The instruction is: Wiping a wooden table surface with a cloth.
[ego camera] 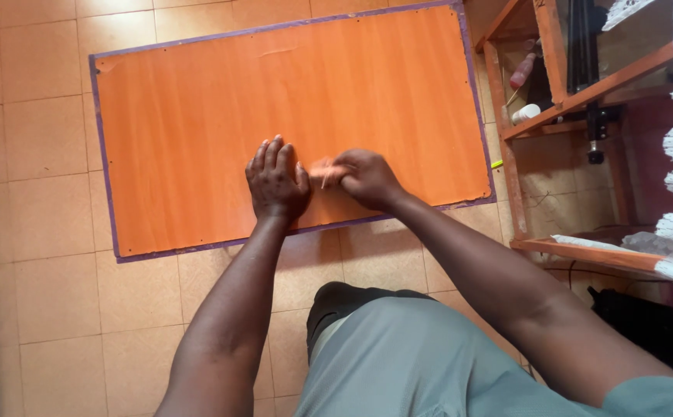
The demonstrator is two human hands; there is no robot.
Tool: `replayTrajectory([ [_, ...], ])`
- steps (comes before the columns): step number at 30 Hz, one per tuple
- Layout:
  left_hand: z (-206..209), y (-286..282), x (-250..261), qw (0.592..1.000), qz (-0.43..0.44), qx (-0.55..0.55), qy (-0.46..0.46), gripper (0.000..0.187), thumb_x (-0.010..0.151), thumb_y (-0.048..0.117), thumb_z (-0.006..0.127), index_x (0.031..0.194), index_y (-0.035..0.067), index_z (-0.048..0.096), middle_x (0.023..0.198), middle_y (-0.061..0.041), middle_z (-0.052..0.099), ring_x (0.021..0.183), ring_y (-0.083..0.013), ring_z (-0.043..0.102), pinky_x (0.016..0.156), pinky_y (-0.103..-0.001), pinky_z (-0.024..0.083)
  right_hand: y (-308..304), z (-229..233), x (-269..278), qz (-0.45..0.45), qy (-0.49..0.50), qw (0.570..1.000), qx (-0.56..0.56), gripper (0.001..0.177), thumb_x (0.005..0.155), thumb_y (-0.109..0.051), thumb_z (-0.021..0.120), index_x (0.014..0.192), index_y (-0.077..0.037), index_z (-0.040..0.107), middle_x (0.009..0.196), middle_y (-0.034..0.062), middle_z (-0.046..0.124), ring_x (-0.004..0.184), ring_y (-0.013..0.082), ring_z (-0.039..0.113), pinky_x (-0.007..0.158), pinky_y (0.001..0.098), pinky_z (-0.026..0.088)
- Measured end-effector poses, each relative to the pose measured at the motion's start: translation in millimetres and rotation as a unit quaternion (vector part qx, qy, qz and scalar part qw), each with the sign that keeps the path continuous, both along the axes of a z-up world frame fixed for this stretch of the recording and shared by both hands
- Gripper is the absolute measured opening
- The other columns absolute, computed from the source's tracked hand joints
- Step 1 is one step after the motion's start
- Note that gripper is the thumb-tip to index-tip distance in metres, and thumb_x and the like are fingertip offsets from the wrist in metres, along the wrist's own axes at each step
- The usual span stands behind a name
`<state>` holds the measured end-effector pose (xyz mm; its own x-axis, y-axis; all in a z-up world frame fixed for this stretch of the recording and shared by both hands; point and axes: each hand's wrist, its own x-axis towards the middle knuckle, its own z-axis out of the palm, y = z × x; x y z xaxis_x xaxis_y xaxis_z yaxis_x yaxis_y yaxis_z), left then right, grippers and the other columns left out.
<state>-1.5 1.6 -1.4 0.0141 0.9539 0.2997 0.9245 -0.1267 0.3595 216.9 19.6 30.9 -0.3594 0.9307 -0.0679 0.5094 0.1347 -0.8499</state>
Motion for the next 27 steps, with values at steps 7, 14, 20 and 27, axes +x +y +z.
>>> replayTrajectory([
  [7,-0.5,-2.3,0.7,1.000,0.000,-0.007,0.003,0.042,0.093,0.027,0.062,0.131,0.009,0.062,0.150,-0.013,0.054,0.144,-0.0342,0.043,0.117,-0.052,0.030,55.8,-10.5,65.8,-0.246,-0.081,0.957,0.127,0.027,0.096,-0.012,0.060,0.121,-0.001,0.061,0.122,0.0171,0.064,0.118,0.0314,0.062,0.103,0.0415,0.053],
  [14,3.3,-0.2,2.7,1.000,0.002,-0.015,0.006,0.043,0.093,0.027,0.062,0.132,0.007,0.061,0.151,-0.013,0.054,0.144,-0.0333,0.042,0.118,-0.052,0.029,59.8,-38.2,88.0,-0.128,-0.347,0.927,0.062,0.067,0.097,-0.022,0.049,0.158,-0.007,0.028,0.167,0.0234,0.013,0.152,0.0377,0.008,0.119,0.0565,0.009],
  [20,2.9,0.3,2.2,1.000,-0.001,-0.013,0.003,0.042,0.094,0.027,0.061,0.132,0.008,0.061,0.151,-0.014,0.054,0.145,-0.0340,0.042,0.118,-0.051,0.029,38.0,-47.3,53.4,-0.070,-0.321,0.933,0.146,0.062,0.101,-0.028,0.051,0.159,-0.012,0.034,0.166,0.0229,0.021,0.154,0.0379,0.015,0.122,0.0557,0.014],
  [27,3.9,-3.1,2.3,1.000,0.001,-0.021,0.006,0.042,0.095,0.027,0.061,0.132,0.008,0.061,0.152,-0.014,0.053,0.146,-0.0337,0.041,0.119,-0.052,0.028,-0.8,-36.6,32.4,-0.026,-0.212,0.930,0.298,0.043,0.098,-0.018,0.058,0.141,-0.016,0.064,0.157,0.0129,0.051,0.145,0.0314,0.047,0.119,0.0475,0.035],
])
